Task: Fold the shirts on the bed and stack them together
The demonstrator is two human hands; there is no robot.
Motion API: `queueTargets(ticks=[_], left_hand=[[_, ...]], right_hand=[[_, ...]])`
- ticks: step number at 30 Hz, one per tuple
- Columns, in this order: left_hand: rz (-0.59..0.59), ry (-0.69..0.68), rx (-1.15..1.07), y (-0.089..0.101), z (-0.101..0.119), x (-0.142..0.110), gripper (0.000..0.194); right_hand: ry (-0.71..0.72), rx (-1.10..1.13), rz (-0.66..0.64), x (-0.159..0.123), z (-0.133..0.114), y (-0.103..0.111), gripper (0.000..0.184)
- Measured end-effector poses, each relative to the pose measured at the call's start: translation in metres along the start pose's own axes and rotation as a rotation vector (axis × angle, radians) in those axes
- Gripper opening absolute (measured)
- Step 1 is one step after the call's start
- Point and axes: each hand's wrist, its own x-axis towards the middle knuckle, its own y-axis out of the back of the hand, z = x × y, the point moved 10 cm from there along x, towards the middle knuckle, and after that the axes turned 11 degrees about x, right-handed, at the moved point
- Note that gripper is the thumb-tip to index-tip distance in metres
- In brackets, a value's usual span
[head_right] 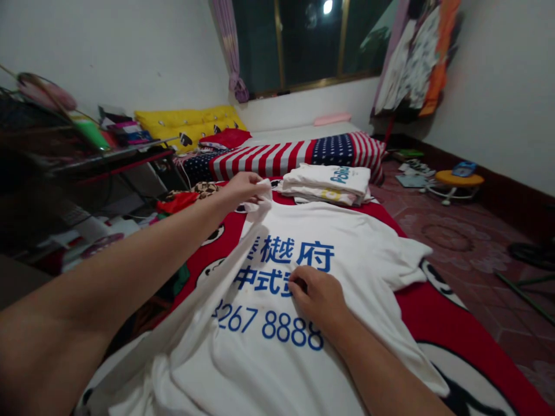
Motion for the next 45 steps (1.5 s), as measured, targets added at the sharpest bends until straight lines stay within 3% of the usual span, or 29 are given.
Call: queueTargets(ticks=[2,5,10,14,17,20,24,29,31,34,36,38,39,43,45], left_hand=[[-0.130,-0.076,-0.183,-0.029,0.010,-0.012,0.041],[-0.224,-0.117,-0.134,-0.044,-0.003,-0.045,0.057],[-0.307,-0.051,0.215,-0.031,-0.069,-0.128,0.058],[-0.490,0.056,0.261,-0.029,-0.119,-0.197,0.053],[-0.643,0.102,0.204,-0.029,-0.138,-0.238,0.040],[-0.667,0.110,0.206,-0.017,-0.144,-0.258,0.028],[-0.565,0.126,0.199,0.007,-0.139,-0.265,0.022],[-0.501,0.172,0.062,0.025,-0.106,-0.265,0.021],[-0.487,0.158,-0.005,0.027,-0.085,-0.263,0.022],[-0.527,0.077,-0.057,0.019,-0.051,-0.267,0.021],[-0.575,0.020,-0.017,0.008,-0.034,-0.273,0.019],[-0.594,-0.009,0.074,-0.003,-0.026,-0.279,0.018],[-0.601,-0.017,0.122,-0.009,-0.022,-0.281,0.019],[-0.673,-0.077,0.267,-0.031,-0.005,-0.286,0.025],[-0.716,-0.137,0.345,-0.039,0.007,-0.285,0.025]], right_hand=[[0.001,0.014,0.000,0.000,0.002,0.000,0.015],[0.008,0.032,0.004,0.001,0.004,0.000,0.014],[-0.004,0.024,0.011,0.001,0.006,-0.001,0.014],[-0.029,-0.024,0.011,0.002,0.008,-0.003,0.015],[-0.052,-0.102,-0.027,0.004,0.006,-0.005,0.015],[-0.040,-0.231,-0.117,0.001,-0.010,-0.009,0.017],[0.105,-0.361,-0.264,-0.021,-0.059,-0.032,0.020],[0.414,-0.047,-0.516,-0.069,-0.139,-0.094,0.023],[0.542,0.065,-0.587,-0.084,-0.162,-0.108,0.030],[0.570,0.219,-0.720,-0.087,-0.168,-0.111,0.029],[0.434,0.337,-0.796,-0.074,-0.150,-0.104,0.020],[0.218,0.371,-0.741,-0.045,-0.112,-0.089,0.018],[0.114,0.339,-0.639,-0.025,-0.089,-0.075,0.022],[-0.068,0.094,-0.020,0.047,-0.010,0.005,0.031],[-0.071,-0.025,0.179,0.071,0.011,0.031,0.024]])
